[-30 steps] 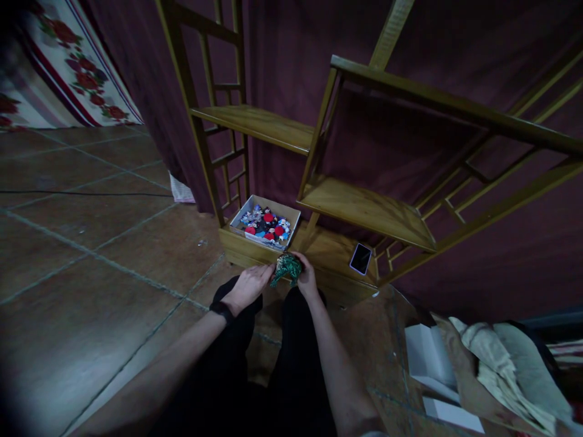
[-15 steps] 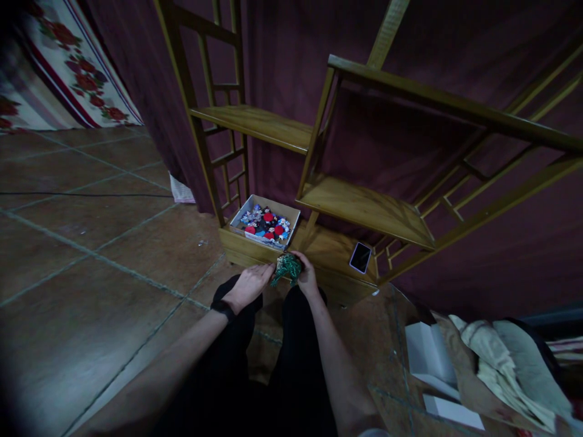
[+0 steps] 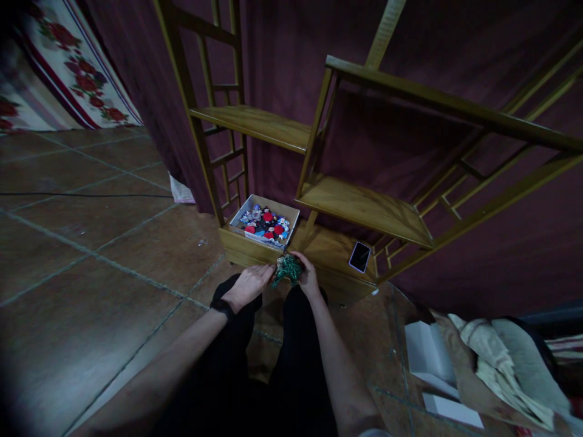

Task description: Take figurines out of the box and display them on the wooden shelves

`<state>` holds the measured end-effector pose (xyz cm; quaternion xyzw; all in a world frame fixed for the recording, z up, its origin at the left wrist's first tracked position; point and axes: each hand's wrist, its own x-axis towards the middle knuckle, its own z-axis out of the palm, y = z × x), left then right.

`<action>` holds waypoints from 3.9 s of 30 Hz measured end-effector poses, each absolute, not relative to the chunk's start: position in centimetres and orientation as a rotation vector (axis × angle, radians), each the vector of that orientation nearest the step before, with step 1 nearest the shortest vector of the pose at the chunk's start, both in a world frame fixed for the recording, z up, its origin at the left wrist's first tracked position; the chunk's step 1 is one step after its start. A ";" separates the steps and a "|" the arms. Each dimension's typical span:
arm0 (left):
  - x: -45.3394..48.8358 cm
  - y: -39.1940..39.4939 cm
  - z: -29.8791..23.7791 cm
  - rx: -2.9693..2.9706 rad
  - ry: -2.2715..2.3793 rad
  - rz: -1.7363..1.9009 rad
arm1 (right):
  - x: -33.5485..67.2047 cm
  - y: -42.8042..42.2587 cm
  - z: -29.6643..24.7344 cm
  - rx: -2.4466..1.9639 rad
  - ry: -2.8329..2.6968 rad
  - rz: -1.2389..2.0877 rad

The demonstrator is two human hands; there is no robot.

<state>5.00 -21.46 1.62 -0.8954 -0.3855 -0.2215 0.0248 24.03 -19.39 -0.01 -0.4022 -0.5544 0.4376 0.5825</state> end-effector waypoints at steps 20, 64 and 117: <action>5.0 -21.4 1.8 -2.790 -1.150 -0.650 | 24.0 -19.5 0.1 -0.934 -1.367 0.968; 5.6 -17.4 -0.2 -2.891 -2.221 -1.615 | 23.3 -17.5 -2.0 -1.526 -1.342 1.131; 6.5 -17.5 0.1 -2.867 -2.328 -1.870 | 23.0 -18.0 0.2 -1.793 -1.589 0.842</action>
